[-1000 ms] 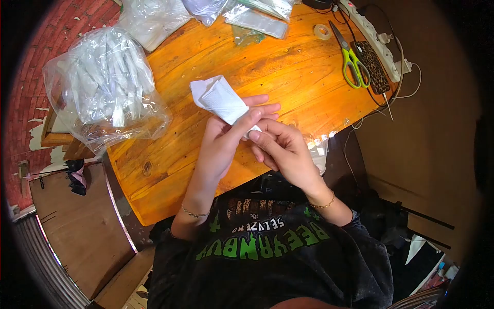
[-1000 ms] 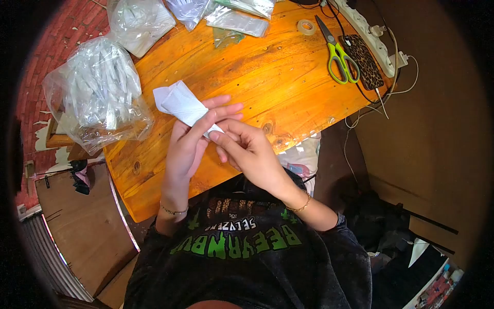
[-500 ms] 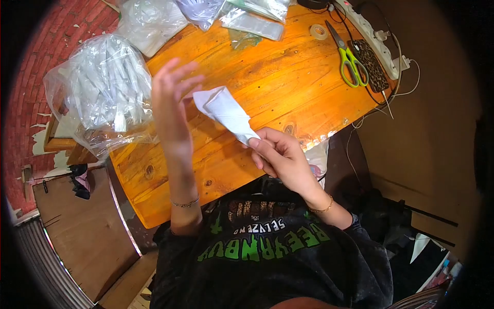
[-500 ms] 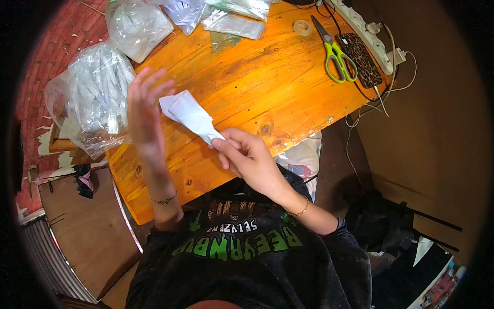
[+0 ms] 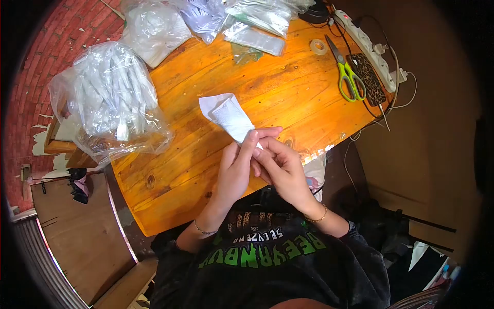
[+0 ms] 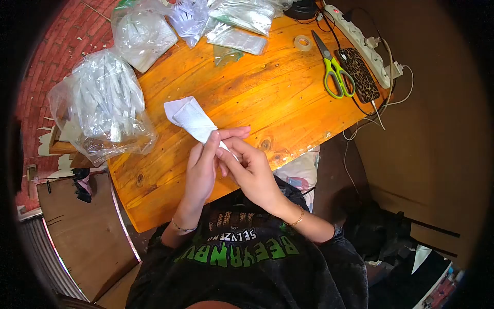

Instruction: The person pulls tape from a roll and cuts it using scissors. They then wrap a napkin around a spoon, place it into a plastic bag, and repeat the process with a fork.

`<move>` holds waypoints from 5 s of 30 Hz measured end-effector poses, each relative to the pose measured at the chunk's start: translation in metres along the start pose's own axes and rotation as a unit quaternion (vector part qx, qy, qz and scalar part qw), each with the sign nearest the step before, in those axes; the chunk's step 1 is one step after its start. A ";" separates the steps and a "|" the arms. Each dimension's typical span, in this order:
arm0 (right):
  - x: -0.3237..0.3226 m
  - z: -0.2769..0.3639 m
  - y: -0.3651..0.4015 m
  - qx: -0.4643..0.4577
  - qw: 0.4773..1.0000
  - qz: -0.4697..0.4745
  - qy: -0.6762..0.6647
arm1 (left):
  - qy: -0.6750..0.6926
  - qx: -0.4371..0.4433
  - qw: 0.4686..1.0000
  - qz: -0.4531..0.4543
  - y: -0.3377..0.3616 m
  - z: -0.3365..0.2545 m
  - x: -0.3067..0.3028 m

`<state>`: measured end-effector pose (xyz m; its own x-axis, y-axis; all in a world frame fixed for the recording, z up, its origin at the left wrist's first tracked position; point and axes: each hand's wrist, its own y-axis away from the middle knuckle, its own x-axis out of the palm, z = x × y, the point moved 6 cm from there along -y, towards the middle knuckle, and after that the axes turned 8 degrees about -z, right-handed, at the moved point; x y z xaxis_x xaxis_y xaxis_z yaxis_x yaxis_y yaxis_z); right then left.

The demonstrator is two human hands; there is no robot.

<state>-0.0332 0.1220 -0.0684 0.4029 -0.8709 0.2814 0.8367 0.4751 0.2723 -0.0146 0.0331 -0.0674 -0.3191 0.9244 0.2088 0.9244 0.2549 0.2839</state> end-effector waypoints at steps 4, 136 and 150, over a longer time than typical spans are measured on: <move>-0.004 0.051 -0.025 -0.261 0.926 0.021 0.273 | 0.040 0.138 0.990 -0.006 -0.009 -0.026 -0.021; -0.055 0.080 -0.158 -0.151 0.986 -0.025 0.073 | -0.191 0.295 0.936 0.005 -0.168 -0.244 -0.062; 0.009 0.090 -0.084 -0.191 0.979 0.074 0.002 | -0.200 0.081 0.967 0.138 -0.047 -0.095 -0.060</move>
<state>-0.1332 0.0854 -0.0059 0.5302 -0.7973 0.2886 0.8469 0.5141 -0.1357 -0.0592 -0.0616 -0.0046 0.0202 0.9911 -0.1319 0.9936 -0.0053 0.1124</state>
